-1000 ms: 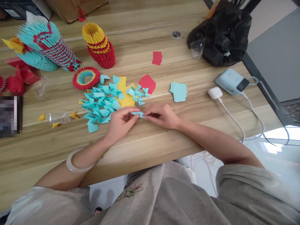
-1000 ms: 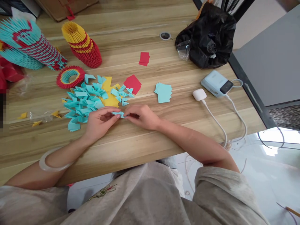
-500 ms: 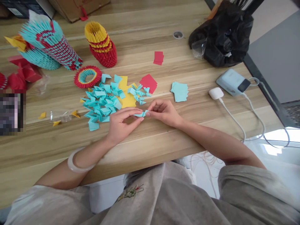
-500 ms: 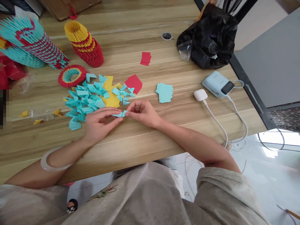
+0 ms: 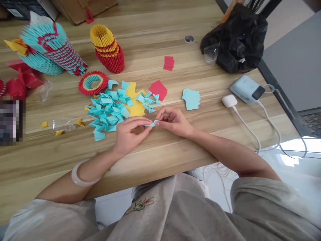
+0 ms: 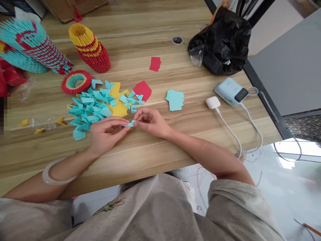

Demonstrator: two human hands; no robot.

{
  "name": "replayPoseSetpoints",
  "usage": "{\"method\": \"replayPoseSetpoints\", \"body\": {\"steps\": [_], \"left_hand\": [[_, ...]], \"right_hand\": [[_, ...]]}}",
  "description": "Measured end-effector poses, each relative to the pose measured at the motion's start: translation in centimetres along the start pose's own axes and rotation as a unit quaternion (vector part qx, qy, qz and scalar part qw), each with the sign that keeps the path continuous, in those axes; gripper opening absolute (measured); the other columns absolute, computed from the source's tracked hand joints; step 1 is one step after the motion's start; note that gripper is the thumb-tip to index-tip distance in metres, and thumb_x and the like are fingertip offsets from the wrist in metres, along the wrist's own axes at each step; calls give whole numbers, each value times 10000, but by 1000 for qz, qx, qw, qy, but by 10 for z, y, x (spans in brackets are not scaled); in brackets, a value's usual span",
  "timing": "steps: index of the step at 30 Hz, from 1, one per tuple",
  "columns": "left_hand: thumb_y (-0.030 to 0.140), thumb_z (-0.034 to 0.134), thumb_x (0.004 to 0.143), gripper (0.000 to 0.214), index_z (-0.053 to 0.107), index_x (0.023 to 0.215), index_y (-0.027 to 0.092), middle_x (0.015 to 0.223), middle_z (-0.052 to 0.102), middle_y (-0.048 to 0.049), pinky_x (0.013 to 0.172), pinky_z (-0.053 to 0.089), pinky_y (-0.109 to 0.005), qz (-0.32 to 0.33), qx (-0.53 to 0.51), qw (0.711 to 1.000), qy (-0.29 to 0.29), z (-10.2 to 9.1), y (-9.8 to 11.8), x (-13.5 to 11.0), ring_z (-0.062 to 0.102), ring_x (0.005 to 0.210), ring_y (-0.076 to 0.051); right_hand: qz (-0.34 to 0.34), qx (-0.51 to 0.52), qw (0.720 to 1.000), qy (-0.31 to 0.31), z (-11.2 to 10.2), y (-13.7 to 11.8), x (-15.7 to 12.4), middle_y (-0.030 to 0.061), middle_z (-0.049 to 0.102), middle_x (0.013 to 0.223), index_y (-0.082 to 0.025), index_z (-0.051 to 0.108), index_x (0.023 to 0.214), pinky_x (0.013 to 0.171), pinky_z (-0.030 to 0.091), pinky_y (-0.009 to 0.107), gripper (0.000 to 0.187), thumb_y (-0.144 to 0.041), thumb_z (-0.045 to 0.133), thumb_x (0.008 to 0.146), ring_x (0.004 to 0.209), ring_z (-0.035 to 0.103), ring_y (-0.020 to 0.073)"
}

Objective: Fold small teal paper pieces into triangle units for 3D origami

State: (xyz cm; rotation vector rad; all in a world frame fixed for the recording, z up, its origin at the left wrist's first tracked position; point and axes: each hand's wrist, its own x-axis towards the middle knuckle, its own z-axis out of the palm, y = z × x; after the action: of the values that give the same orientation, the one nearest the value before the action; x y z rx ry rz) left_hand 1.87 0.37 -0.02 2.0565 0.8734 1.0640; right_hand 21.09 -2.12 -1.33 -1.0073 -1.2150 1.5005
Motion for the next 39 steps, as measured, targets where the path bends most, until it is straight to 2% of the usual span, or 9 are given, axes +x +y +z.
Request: {"method": "replayPoseSetpoints", "body": {"steps": [4,8,11,16,21,26,29,34,39], "left_hand": [[234,719,778,51,684,790,199,853,730,-35,593,552,-216,-12,-30,999,6,2,0,-2,673,746,-130],[186,728,757,154,640,884,179,882,708,-27,643,559,-201,-39,-94,994,31,5,-1,-4,665,718,-101],[148,728,752,179,620,893,175,841,704,-9,625,548,-179,-61,-110,992,21,5,0,-4,665,693,-89],[160,747,740,183,617,869,170,797,702,-6,559,518,-151,-80,-120,990,-9,4,2,-3,665,663,-87],[256,791,712,265,604,880,169,807,716,-23,627,578,-195,-159,-179,970,-46,4,-1,-1,687,674,-112],[334,828,654,334,598,835,173,773,702,-20,639,590,-229,-217,-214,950,-70,3,-4,3,687,668,-131],[355,835,631,342,592,792,176,745,687,-12,606,577,-229,-233,-210,947,-68,2,-4,6,665,637,-126],[277,812,606,289,582,752,179,695,643,19,567,533,-209,-254,-238,936,-58,0,-5,9,602,586,-94],[230,796,605,261,580,743,183,679,614,28,559,511,-209,-249,-234,937,-72,0,-4,9,583,592,-94]], "right_hand": [[-21,-35,999,-28,-1,4,-1,0,637,717,-129,532,880,588,414,153,330,-379,720,776,620,543,41],[-51,-117,990,-66,0,5,-4,-1,615,711,-127,537,851,594,409,159,254,-340,669,813,643,525,51],[-66,-157,983,-67,2,4,-5,4,600,756,-118,570,865,587,413,158,243,-335,664,813,667,528,54],[-64,-115,991,-39,2,6,-5,13,598,743,-115,595,878,593,435,174,342,-446,660,824,649,522,58],[-39,-64,997,-20,1,7,-3,11,584,691,-118,560,828,558,426,176,440,-544,669,799,602,524,56],[-37,-66,997,-18,1,6,-4,6,590,684,-121,546,827,547,432,157,462,-562,678,782,594,535,46],[-53,-72,996,-22,1,6,-5,17,627,713,-117,577,853,581,473,154,413,-517,667,811,628,576,51],[-99,-101,989,-37,-2,6,-7,66,724,915,-123,695,1024,720,572,193,282,-354,620,881,746,666,76],[-153,-145,976,-51,-5,2,-8,65,737,945,-123,703,1090,783,580,203,298,-300,657,854,834,690,96]]}}
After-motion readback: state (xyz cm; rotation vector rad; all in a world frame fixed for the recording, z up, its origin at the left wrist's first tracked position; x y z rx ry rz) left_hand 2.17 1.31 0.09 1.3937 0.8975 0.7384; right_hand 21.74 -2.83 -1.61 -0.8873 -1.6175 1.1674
